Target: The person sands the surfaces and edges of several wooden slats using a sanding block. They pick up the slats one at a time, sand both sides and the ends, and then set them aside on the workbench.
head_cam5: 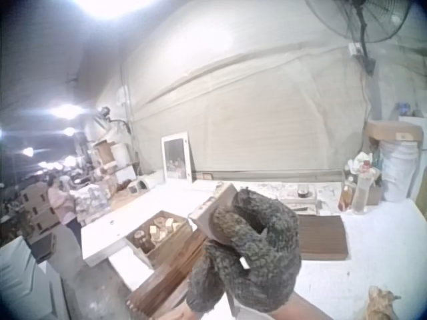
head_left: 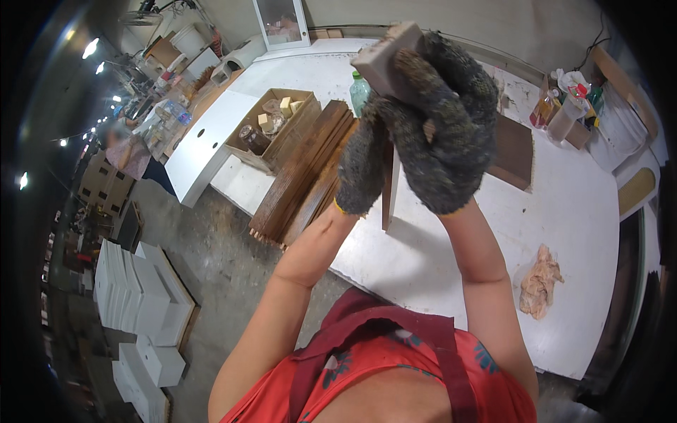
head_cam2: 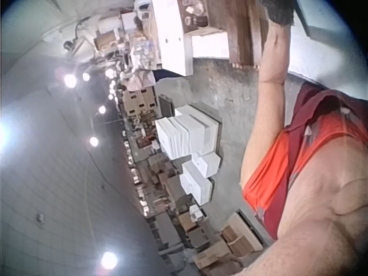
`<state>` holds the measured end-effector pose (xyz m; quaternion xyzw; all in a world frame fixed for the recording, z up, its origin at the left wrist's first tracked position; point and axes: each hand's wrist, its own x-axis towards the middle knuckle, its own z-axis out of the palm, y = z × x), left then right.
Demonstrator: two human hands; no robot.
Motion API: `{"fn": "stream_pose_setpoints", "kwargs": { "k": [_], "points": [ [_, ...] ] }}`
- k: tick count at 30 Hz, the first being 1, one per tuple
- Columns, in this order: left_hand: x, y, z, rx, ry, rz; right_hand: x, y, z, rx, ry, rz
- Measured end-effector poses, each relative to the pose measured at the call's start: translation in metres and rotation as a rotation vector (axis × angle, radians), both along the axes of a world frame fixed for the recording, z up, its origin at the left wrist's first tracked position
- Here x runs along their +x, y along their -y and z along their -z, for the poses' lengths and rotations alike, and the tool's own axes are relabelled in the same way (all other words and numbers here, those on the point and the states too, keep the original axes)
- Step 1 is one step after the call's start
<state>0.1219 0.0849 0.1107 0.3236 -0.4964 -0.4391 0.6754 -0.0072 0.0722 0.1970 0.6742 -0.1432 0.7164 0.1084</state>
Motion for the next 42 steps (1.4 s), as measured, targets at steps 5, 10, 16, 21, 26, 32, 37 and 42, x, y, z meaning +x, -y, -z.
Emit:
{"fn": "stream_pose_setpoints", "kwargs": {
  "k": [5, 10, 16, 21, 26, 32, 37, 42],
  "points": [
    [0.018, 0.002, -0.011, -0.156, -0.179, 0.230, 0.008, 0.000, 0.008, -0.053, -0.179, 0.180],
    [0.037, 0.015, -0.017, -0.302, 0.032, 0.207, 0.020, 0.018, 0.055, 0.011, -0.288, 0.052],
    [0.081, 0.050, -0.007, -0.283, -0.018, 0.225, 0.021, 0.009, 0.160, 0.262, -0.556, -0.090],
    [0.103, 0.058, -0.002, -0.287, 0.173, -0.056, 0.003, -0.013, 0.257, 0.478, -0.690, -0.168],
    [0.080, 0.044, -0.017, -0.148, -0.433, 0.216, -0.021, -0.028, 0.300, 0.651, -0.949, -0.153],
    [0.103, 0.063, 0.002, -0.132, -0.294, 0.261, -0.056, -0.016, 0.279, 0.957, -0.819, -0.211],
    [0.047, 0.048, 0.003, -0.069, -0.070, -0.018, -0.079, -0.003, 0.196, 1.159, -0.045, -0.335],
    [0.012, 0.043, 0.000, 0.005, -0.004, -0.079, -0.050, 0.020, 0.056, 0.467, -0.005, -0.030]
  ]
}}
